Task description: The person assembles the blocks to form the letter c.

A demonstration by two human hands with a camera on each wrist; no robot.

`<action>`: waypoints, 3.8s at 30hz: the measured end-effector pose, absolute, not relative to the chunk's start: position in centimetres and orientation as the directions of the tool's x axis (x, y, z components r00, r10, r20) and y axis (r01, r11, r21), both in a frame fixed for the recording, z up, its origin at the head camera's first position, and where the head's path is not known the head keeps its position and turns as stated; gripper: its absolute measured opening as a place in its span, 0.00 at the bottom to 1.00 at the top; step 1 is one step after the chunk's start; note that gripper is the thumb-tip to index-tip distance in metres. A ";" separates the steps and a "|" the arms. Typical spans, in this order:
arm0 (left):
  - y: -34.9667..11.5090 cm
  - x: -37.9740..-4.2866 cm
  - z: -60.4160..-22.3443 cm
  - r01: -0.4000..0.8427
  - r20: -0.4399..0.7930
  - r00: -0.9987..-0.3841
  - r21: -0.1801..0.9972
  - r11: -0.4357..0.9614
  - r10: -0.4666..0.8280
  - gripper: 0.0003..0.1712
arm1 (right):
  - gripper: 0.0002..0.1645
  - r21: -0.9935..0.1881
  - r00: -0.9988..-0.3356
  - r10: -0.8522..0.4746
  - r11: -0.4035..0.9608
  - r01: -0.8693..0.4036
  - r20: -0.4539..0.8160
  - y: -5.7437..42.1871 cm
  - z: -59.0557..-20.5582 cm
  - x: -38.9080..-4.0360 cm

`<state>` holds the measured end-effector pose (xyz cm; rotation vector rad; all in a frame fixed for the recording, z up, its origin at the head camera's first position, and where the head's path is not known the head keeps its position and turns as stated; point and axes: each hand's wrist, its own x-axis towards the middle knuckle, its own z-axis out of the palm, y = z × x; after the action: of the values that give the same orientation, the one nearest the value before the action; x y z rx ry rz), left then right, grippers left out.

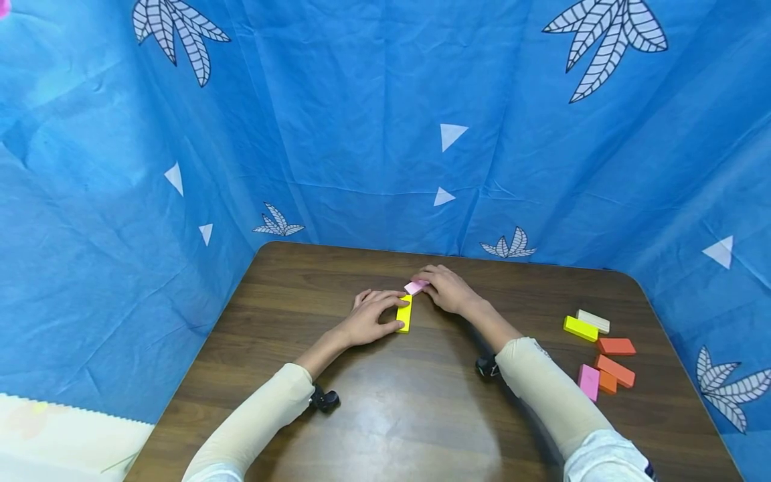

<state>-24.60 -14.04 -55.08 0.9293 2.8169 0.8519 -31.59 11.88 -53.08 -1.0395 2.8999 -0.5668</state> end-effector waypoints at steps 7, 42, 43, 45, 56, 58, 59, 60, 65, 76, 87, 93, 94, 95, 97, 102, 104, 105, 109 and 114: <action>-14.1 -24.6 -55.2 0.533 0.117 -0.819 0.517 0.670 0.562 0.27 | 0.27 -0.411 -0.788 -0.594 0.686 -0.600 0.158 12.8 -53.3 -31.3; -14.3 -24.3 -55.6 0.541 0.113 -0.811 0.518 0.662 0.574 0.28 | 0.22 -0.389 -0.949 -0.263 0.867 -0.312 0.175 33.9 -51.6 -21.0; -14.3 -24.3 -55.6 0.541 0.115 -0.811 0.519 0.661 0.573 0.29 | 0.22 -0.393 -0.954 -0.245 0.871 -0.294 0.171 34.5 -51.4 -20.7; -14.3 -24.3 -55.5 0.540 0.121 -0.813 0.524 0.659 0.570 0.28 | 0.23 -0.404 -0.967 -0.199 0.880 -0.249 0.161 35.7 -51.2 -20.2; -13.9 -24.0 -55.3 0.528 0.100 -0.814 0.536 0.659 0.572 0.28 | 0.16 -0.392 -0.982 -0.106 0.906 -0.161 0.159 39.9 -52.0 -17.8; -13.9 -23.9 -55.3 0.528 0.102 -0.815 0.536 0.659 0.571 0.29 | 0.16 -0.390 -0.984 -0.096 0.909 -0.148 0.150 40.2 -52.1 -17.7; -13.9 -23.9 -55.3 0.528 0.105 -0.815 0.536 0.658 0.569 0.29 | 0.16 -0.389 -0.985 -0.094 0.910 -0.143 0.144 40.3 -52.2 -17.6; -13.9 -23.9 -55.3 0.529 0.109 -0.816 0.537 0.657 0.568 0.29 | 0.16 -0.388 -0.986 -0.092 0.911 -0.141 0.142 40.4 -52.2 -17.6; -14.0 -23.9 -55.3 0.532 0.120 -0.817 0.535 0.656 0.564 0.29 | 0.19 -0.395 -0.988 -0.092 0.909 -0.134 0.124 40.7 -52.0 -17.8; -14.1 -23.9 -55.3 0.541 0.134 -0.812 0.535 0.648 0.567 0.28 | 0.22 -0.407 -0.992 -0.093 0.905 -0.122 0.090 41.0 -52.3 -18.0; -14.1 -24.1 -55.2 0.546 0.135 -0.809 0.535 0.645 0.573 0.28 | 0.25 -0.399 -0.992 -0.088 0.909 -0.116 0.088 40.7 -52.2 -18.1; -14.1 -24.1 -55.3 0.542 0.138 -0.813 0.535 0.648 0.566 0.28 | 0.23 -0.398 -0.991 -0.080 0.910 -0.115 0.103 40.6 -52.4 -18.2; -14.1 -24.1 -55.3 0.541 0.135 -0.813 0.534 0.649 0.566 0.28 | 0.23 -0.397 -0.992 -0.079 0.911 -0.113 0.099 40.6 -52.4 -18.2; -14.1 -24.1 -55.3 0.542 0.136 -0.813 0.534 0.649 0.566 0.28 | 0.23 -0.398 -0.993 -0.078 0.911 -0.108 0.093 40.6 -52.4 -18.3; -14.1 -24.0 -55.3 0.541 0.133 -0.813 0.535 0.649 0.567 0.29 | 0.24 -0.400 -0.994 -0.074 0.911 -0.101 0.081 40.6 -52.4 -18.3; -14.1 -24.1 -55.2 0.537 0.128 -0.815 0.536 0.651 0.566 0.28 | 0.24 -0.390 -0.993 -0.070 0.915 -0.102 0.096 40.3 -52.5 -18.2; -14.1 -24.1 -55.2 0.532 0.122 -0.817 0.538 0.654 0.564 0.28 | 0.24 -0.387 -0.991 -0.070 0.916 -0.108 0.111 40.2 -52.6 -18.3; -14.1 -24.1 -55.2 0.531 0.120 -0.817 0.538 0.654 0.564 0.28 | 0.24 -0.384 -0.990 -0.070 0.916 -0.112 0.121 40.1 -52.6 -18.3; -14.0 -24.1 -55.4 0.537 0.127 -0.815 0.535 0.652 0.566 0.28 | 0.23 -0.394 -0.986 -0.076 0.910 -0.129 0.147 39.6 -52.7 -18.6; -14.0 -24.2 -55.5 0.547 0.139 -0.810 0.529 0.649 0.569 0.28 | 0.23 -0.408 -0.989 -0.074 0.905 -0.121 0.128 38.7 -52.6 -19.1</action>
<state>-24.17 -14.02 -55.51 0.9535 2.8170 0.8832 -19.07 38.73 -52.61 -0.1630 3.1725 -0.6905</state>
